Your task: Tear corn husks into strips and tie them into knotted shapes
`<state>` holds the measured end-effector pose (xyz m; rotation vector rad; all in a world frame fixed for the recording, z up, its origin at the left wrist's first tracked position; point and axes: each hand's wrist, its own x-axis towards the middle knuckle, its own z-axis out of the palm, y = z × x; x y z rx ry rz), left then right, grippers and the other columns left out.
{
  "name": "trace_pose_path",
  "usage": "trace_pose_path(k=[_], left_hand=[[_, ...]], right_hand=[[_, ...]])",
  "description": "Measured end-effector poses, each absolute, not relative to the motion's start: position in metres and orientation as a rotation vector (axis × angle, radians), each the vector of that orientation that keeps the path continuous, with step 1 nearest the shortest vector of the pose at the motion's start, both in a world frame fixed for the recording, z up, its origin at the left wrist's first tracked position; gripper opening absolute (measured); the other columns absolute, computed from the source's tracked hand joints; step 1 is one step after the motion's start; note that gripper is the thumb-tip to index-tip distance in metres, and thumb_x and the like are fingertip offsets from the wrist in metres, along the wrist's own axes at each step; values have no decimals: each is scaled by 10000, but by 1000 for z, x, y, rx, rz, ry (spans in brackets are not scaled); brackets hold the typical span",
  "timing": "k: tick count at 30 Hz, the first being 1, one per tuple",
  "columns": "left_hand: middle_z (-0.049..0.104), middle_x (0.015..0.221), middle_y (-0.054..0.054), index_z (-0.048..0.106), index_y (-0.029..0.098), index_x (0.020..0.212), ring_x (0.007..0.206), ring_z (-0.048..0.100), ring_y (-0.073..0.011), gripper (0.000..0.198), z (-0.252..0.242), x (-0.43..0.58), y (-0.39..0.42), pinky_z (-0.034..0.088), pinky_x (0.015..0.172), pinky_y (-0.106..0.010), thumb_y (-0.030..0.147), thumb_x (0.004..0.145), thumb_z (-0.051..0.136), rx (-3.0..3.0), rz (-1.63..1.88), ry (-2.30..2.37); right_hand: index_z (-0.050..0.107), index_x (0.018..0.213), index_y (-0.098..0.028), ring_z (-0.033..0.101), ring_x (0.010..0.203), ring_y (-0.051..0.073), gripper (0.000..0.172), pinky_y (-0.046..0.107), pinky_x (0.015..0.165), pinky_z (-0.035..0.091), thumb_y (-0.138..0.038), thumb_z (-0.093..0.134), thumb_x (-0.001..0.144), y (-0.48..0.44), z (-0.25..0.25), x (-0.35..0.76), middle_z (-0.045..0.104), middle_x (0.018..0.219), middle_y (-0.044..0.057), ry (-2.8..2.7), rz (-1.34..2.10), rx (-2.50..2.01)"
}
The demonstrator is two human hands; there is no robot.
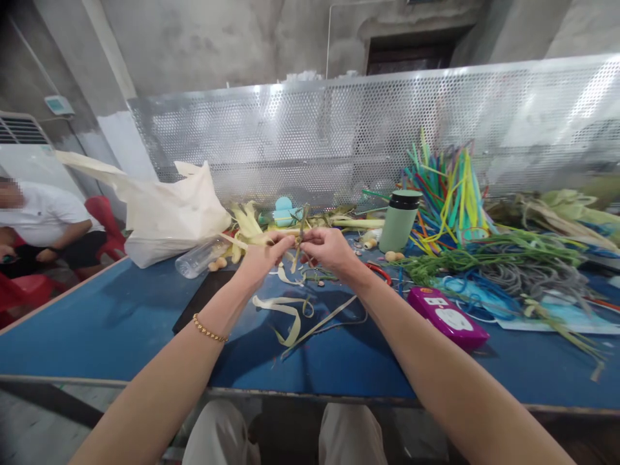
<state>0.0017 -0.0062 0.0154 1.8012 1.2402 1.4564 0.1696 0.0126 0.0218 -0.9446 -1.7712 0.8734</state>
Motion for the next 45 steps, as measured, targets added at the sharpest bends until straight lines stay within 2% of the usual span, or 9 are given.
trace_pose_path(k=[3,7,13,19,24,30,36,40,45], left_hand=[[419,468,41,573,162,582,507,387,-93,361,12,8,-8,278,517,-246,398,836,673,1710,1378,1167],[435,496,36,561,154,601,518,401,-83,315,13,8,-11,310,525,-232,294,873,636,1532,1414,1009],[508,619,13,635,113,778,492,409,-56,129,19,6,-9,341,514,-227,151,877,562,1057,1294,707],[501,598,23,650,98,780,481,421,-48,86,18,5,-7,315,488,-209,114,850,603,936,1308,624],[504,581,20,651,94,762,461,420,-51,74,16,5,-7,306,478,-211,129,827,644,915,1315,600],[513,581,24,659,92,781,445,420,-50,92,16,5,-9,310,475,-208,166,836,657,956,1313,608],[508,581,27,664,91,767,444,400,-40,145,15,4,-8,280,448,-198,220,798,723,980,1331,622],[509,573,29,665,98,733,454,393,-37,188,12,6,-7,275,441,-192,257,770,759,1001,1344,623],[518,563,26,671,100,729,460,395,-39,173,10,7,-7,288,441,-189,245,784,747,996,1310,606]], right_hand=[[632,748,-198,637,649,195,22,294,592,485,-192,611,746,6,20,167,662,663,35,-1995,340,-958],[652,872,-190,607,765,212,123,339,727,467,-155,570,786,-1,20,163,672,853,85,-2056,-137,-867],[617,1113,-180,562,658,158,345,303,631,472,-248,670,778,8,20,170,680,944,71,-1837,131,-854],[625,1124,-172,614,774,178,341,316,677,485,-266,677,800,12,17,175,690,999,82,-1832,156,-790],[694,1004,-172,611,751,182,208,319,654,472,-299,622,856,11,18,176,693,941,86,-1831,112,-828],[720,943,-170,610,707,181,194,332,670,484,-312,639,839,15,18,178,717,880,80,-1808,195,-874],[664,1178,-182,633,752,174,396,314,682,501,-335,697,814,13,27,187,714,929,67,-1800,525,-734],[737,1106,-208,510,648,130,317,294,602,425,-347,719,821,7,33,192,669,920,55,-1961,268,-699],[777,952,-228,555,757,181,236,313,633,422,-431,700,858,10,30,190,655,879,68,-2012,106,-632]])
